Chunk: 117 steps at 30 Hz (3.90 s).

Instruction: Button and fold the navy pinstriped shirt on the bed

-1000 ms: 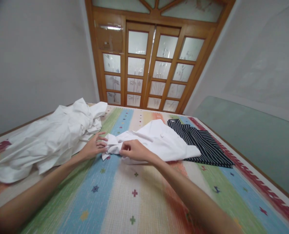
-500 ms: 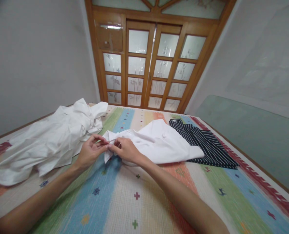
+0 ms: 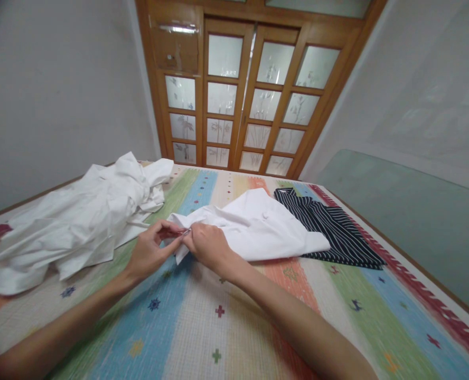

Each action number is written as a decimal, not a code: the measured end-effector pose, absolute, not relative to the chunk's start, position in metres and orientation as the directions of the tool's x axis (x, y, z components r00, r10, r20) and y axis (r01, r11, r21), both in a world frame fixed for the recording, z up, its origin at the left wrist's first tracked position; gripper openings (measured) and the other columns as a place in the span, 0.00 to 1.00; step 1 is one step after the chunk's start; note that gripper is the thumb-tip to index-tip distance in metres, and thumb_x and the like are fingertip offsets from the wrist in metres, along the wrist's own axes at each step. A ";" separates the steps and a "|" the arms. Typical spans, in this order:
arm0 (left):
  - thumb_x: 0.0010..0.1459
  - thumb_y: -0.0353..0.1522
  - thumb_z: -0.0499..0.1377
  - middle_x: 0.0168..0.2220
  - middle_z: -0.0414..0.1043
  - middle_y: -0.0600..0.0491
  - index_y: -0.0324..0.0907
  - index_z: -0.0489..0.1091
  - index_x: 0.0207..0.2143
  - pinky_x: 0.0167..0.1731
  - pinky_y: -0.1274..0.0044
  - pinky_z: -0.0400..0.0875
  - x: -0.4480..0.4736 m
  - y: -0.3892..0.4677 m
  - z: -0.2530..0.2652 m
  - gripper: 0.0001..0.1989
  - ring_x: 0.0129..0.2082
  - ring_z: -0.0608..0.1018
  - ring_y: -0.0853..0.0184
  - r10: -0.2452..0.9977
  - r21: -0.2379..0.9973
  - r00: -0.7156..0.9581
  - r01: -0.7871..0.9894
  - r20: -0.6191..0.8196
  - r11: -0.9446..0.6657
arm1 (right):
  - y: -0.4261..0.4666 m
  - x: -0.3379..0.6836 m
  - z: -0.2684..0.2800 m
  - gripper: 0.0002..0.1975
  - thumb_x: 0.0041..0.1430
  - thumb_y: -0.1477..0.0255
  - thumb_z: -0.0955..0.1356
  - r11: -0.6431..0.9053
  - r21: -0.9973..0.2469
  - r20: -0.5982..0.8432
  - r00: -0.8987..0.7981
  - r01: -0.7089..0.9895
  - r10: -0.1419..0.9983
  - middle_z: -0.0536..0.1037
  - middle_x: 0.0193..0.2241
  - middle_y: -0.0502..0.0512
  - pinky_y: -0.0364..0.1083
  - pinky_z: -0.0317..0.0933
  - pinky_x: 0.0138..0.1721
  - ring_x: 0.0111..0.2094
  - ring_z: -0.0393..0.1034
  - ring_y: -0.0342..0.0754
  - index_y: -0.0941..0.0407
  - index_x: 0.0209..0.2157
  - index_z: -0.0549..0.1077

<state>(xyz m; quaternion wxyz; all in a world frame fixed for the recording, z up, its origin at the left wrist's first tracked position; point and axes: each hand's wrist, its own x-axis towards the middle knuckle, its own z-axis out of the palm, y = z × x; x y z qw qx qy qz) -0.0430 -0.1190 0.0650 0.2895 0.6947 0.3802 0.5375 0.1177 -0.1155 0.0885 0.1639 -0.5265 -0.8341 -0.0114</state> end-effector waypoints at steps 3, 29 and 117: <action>0.54 0.33 0.62 0.33 0.78 0.53 0.41 0.73 0.35 0.36 0.77 0.73 -0.043 -0.120 0.065 0.06 0.31 0.79 0.68 0.818 0.725 0.182 0.386 0.546 -0.570 | -0.112 0.124 0.088 0.09 0.61 0.73 0.63 0.524 -0.280 0.340 -0.428 0.804 0.837 0.76 0.27 0.55 0.42 0.52 0.30 0.27 0.67 0.45 0.59 0.28 0.71; 0.59 0.34 0.55 0.38 0.79 0.51 0.43 0.77 0.37 0.37 0.76 0.71 -0.047 -0.115 0.070 0.11 0.36 0.78 0.65 0.820 0.771 0.404 0.331 0.405 -0.544 | -0.096 0.138 0.069 0.06 0.57 0.76 0.64 0.595 -0.343 0.375 -0.475 0.726 0.796 0.72 0.24 0.50 0.42 0.49 0.30 0.25 0.60 0.42 0.58 0.26 0.69; 0.61 0.39 0.55 0.33 0.79 0.52 0.41 0.76 0.35 0.33 0.79 0.70 -0.062 -0.125 0.106 0.14 0.31 0.77 0.67 0.792 0.616 0.375 0.499 0.481 -0.610 | -0.073 0.218 0.057 0.10 0.54 0.66 0.63 0.232 -0.916 0.322 0.255 0.327 0.912 0.68 0.16 0.45 0.39 0.53 0.17 0.15 0.59 0.40 0.54 0.22 0.63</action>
